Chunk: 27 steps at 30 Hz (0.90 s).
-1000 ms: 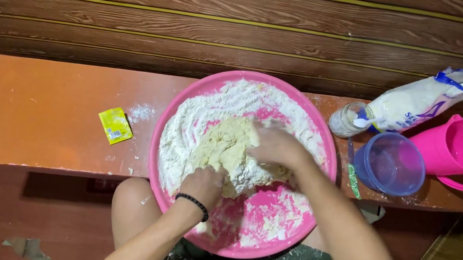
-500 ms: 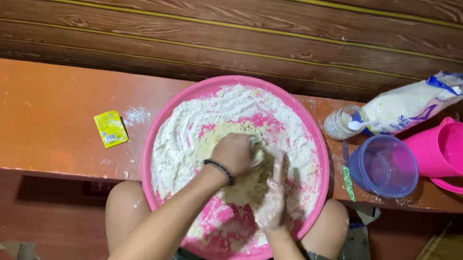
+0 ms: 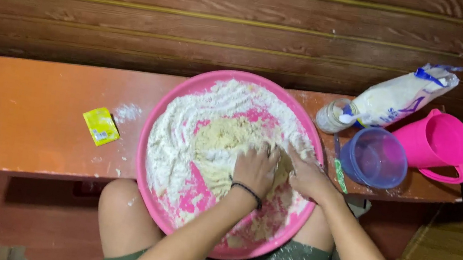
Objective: A person is kneading a large mass of dough in a pink tray on a wooden bench, periodically adding flour from a bag to adjust the consistency.
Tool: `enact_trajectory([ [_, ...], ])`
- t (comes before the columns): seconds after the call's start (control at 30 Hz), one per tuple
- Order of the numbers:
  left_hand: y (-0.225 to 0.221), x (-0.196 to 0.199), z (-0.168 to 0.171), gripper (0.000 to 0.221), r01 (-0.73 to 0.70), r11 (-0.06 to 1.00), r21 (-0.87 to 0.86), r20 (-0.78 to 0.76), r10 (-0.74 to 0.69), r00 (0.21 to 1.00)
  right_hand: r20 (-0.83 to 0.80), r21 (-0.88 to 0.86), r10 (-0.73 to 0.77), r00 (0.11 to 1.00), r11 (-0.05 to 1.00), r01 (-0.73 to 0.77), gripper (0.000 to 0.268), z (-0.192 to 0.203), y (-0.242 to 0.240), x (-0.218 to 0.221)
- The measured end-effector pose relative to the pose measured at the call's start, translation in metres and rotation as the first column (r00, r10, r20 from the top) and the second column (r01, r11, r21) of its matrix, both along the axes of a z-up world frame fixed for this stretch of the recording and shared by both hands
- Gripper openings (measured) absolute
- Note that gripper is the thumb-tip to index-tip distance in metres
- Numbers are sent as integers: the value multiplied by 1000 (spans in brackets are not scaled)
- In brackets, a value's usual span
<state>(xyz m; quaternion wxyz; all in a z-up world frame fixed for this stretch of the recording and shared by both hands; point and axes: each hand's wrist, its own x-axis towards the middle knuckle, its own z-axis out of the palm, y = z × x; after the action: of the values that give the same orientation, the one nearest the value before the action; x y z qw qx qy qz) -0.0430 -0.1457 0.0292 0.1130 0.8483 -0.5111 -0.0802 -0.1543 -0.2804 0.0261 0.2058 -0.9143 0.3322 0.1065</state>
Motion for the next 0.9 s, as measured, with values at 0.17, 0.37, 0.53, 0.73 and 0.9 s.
enact_trajectory([
  [0.17, 59, -22, 59, 50, 100, 987, 129, -196, -74, 978, -343, -217, 229, 911, 924, -314, 80, -42, -10, 4],
  [0.37, 92, -5, 125, 49, 263, 915, 306, -299, -170, 939, -2, -350, 314, 949, 889, -295, 37, -35, -19, -12],
  [0.53, 79, 8, 105, 40, 209, 957, 203, -234, -159, 959, 282, 159, -32, 959, 987, -13, 38, 53, 8, 29],
  [0.73, 53, 34, 108, 41, 155, 972, 178, -148, -129, 981, 474, 570, -223, 852, 815, -104, 47, 23, 0, 54],
  [0.9, 28, 58, 131, 51, 51, 995, 82, -218, -32, 976, -131, 833, -643, 755, 341, 435, 70, 159, 97, 80],
])
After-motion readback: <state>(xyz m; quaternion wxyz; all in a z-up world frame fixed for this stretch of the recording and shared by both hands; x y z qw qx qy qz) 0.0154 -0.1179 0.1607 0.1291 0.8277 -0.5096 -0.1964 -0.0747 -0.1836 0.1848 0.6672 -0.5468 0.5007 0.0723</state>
